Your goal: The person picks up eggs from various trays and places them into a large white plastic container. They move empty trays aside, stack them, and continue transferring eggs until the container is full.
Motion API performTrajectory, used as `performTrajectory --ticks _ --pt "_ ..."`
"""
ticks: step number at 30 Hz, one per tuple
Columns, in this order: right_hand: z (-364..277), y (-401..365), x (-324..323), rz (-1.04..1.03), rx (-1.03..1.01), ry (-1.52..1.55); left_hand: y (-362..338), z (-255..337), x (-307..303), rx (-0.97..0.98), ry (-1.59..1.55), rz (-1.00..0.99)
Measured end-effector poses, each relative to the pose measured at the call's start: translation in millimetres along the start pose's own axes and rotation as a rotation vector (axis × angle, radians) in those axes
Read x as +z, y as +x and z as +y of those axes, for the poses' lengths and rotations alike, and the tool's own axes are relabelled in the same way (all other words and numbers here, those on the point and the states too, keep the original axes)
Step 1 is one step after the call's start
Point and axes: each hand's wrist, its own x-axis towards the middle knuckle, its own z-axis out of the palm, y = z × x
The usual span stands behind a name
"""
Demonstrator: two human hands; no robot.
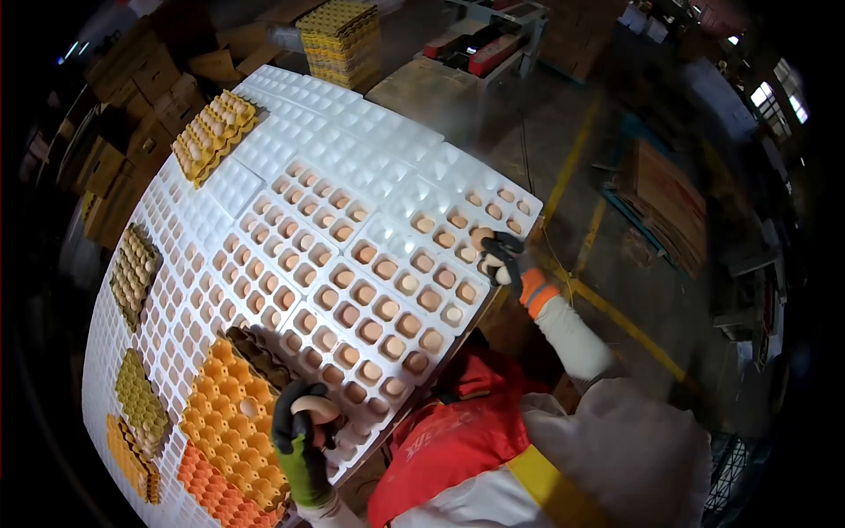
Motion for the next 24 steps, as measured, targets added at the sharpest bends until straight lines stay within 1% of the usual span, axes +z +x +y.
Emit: performTrajectory --ticks 2,3,5,6,7,9,11,12,15,16,19,20,21,22,23,24 --pt "-19.4 48.3 -41.7 0.233 -0.138 -0.402 34.0 -21.0 62.7 -0.119 -0.062 -0.111" --pt "-29.8 75.7 -58.4 0.176 0.029 -0.526 56.4 -28.8 98.0 -0.204 -0.027 -0.168" --pt "-37.0 117.2 -64.1 0.068 -0.066 -0.557 102.9 -59.0 157.6 -0.284 -0.052 -0.291" --pt "-15.9 155.7 -72.3 -0.043 -0.466 -0.637 126.2 -71.8 185.4 -0.290 -0.068 -0.296" --pt "-64.8 137.0 -37.5 -0.049 -0.329 -0.807 148.2 -85.3 211.3 -0.294 -0.088 -0.297" --pt "-69.3 171.2 -17.9 -0.079 -0.493 -1.005 193.4 -120.6 258.0 -0.073 -0.112 -0.281" --pt "-56.7 205.5 -12.2 -0.137 -0.534 -1.345 235.2 -121.5 298.3 0.357 0.511 -0.174" --pt "-56.2 216.3 -10.3 -0.158 -0.554 -1.515 251.5 -125.4 314.7 0.548 0.690 -0.061" --pt "-60.7 216.9 -27.5 -0.046 -0.663 -1.079 275.3 -131.8 333.9 0.402 0.790 0.040" --pt "-55.4 232.1 -39.8 -0.115 -0.661 -1.045 277.4 -133.6 333.5 0.449 0.840 0.069" --pt "-72.0 218.7 -38.8 -0.162 -0.552 -1.610 287.3 -137.6 326.5 0.455 0.908 0.044" --pt "-67.6 215.1 -37.7 -0.155 -0.566 -1.652 289.6 -133.5 323.9 0.487 0.953 0.007" --pt "-78.8 203.7 -29.2 -0.139 -0.517 -1.650 290.0 -138.0 318.3 0.485 0.932 0.025" --pt "-62.0 208.7 -38.1 -0.098 -0.674 -1.559 294.7 -142.6 316.8 0.518 0.896 0.036" --pt "-66.2 209.0 -32.9 -0.121 -0.545 -1.610 291.7 -129.0 322.1 0.504 0.921 -0.008" --pt "-64.0 210.5 -32.9 -0.101 -0.541 -1.694 301.7 -145.9 316.6 0.568 0.937 0.014"
